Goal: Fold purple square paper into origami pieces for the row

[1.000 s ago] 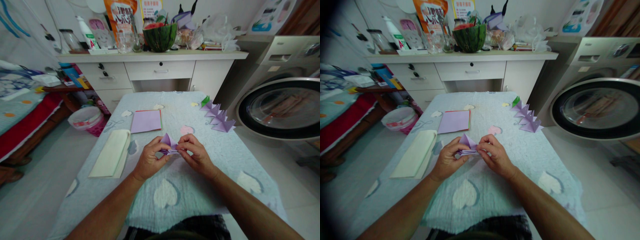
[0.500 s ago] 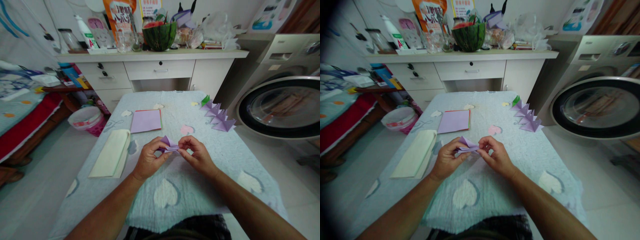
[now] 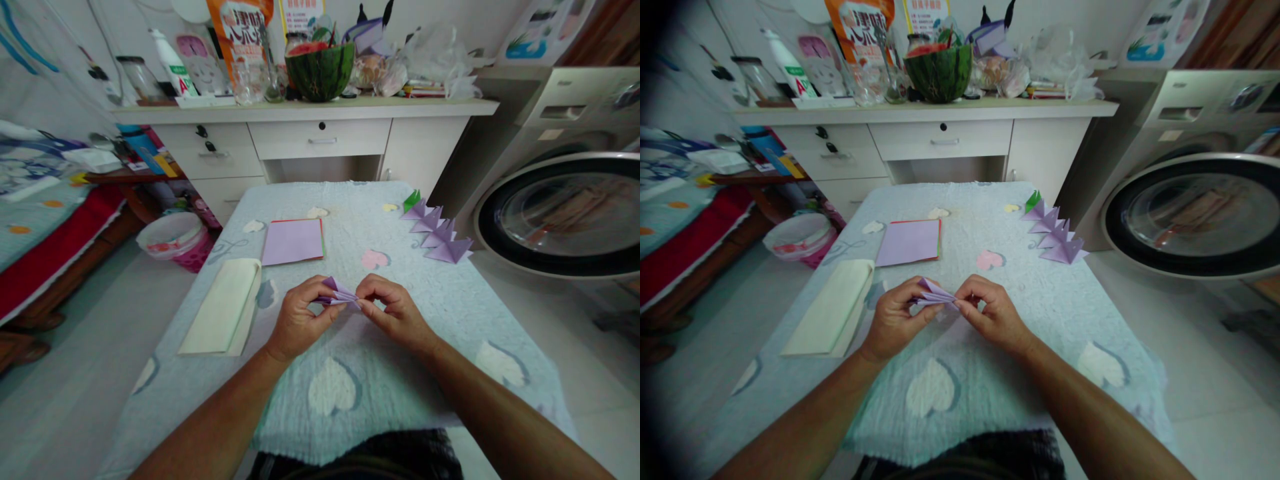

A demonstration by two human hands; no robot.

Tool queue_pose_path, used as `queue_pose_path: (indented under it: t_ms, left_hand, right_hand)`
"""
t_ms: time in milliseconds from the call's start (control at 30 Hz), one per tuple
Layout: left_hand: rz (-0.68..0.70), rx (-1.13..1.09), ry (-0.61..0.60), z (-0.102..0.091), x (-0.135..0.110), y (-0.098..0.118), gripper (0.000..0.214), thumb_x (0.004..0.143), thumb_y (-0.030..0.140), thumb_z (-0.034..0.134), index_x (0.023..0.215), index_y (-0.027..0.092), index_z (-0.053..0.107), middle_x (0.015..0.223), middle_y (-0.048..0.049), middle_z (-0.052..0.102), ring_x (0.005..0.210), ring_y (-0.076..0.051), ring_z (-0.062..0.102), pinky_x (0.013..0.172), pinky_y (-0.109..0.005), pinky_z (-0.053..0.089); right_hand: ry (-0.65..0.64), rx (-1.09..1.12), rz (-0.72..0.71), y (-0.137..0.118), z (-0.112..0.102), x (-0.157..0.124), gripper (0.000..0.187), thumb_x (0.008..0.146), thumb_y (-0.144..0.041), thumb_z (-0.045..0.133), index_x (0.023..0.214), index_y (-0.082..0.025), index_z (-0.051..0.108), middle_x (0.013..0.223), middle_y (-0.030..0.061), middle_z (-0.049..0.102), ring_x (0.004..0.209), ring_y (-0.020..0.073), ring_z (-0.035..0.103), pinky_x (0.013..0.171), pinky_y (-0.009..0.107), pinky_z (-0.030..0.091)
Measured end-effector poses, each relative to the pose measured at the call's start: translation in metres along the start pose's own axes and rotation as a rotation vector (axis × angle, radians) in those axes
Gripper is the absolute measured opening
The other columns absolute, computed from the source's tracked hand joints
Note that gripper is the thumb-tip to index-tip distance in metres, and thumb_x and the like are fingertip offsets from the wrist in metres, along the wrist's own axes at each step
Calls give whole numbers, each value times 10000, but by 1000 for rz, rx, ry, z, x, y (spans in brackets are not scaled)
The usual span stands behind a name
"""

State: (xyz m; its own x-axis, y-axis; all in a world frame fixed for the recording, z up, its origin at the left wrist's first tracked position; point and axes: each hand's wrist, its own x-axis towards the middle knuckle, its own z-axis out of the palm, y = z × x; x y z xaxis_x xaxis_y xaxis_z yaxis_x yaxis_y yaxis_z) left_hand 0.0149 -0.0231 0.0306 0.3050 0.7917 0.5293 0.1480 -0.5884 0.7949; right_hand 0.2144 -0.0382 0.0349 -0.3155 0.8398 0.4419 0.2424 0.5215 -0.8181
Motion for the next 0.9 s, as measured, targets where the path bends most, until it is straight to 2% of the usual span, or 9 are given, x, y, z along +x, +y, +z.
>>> queue_pose_path:
  t_ms: [233, 367, 667, 733, 800, 900]
  left_hand:
    - [79, 81, -88, 0, 1, 5, 88, 776, 107, 669, 814, 184, 652, 857, -52, 689, 806, -158, 652, 708, -267, 507]
    - [89, 118, -57, 2, 1, 3, 152, 748, 50, 641, 811, 188, 638, 833, -27, 681, 771, -138, 643, 699, -242, 499]
    - [0, 193, -31, 5, -4, 0, 156, 783, 121, 662, 885, 200, 574, 786, 23, 640, 694, -105, 618, 653, -207, 470]
    - [-31, 158, -5, 7, -5, 0, 229, 786, 144, 667, 963, 212, 538, 847, 14, 651, 748, -116, 644, 688, -216, 486]
    - [-67, 101, 27, 7, -7, -1, 399, 784, 152, 680, 1118, 232, 476, 901, 7, 664, 794, -121, 661, 729, -227, 497]
    - [-100, 60, 42, 7, -6, 0, 602, 780, 157, 710, 1280, 244, 386, 871, 20, 674, 804, -120, 661, 779, -243, 496]
  right_hand:
    - [-6, 29, 13, -7, -4, 0, 169, 935, -324, 530, 964, -206, 649, 859, 42, 600, 816, 166, 569, 726, 314, 472]
    - [-41, 51, -33, -7, -1, 0, 158, 884, -321, 607, 986, -205, 638, 853, 34, 579, 777, 155, 544, 678, 292, 469]
    - [6, -5, -51, 1, 3, -1, 73, 905, -247, 587, 929, -203, 640, 792, 10, 560, 722, 129, 523, 647, 270, 446]
    - [12, -12, -55, 1, 3, -2, 70, 907, -239, 583, 925, -202, 640, 792, 10, 561, 722, 129, 527, 645, 269, 445]
    - [19, -16, -57, 1, 4, -2, 62, 906, -229, 583, 913, -198, 636, 793, 13, 563, 726, 130, 531, 646, 269, 443]
    - [22, -23, -65, 1, 4, -2, 60, 909, -214, 576, 892, -193, 629, 788, 17, 567, 738, 133, 538, 651, 272, 440]
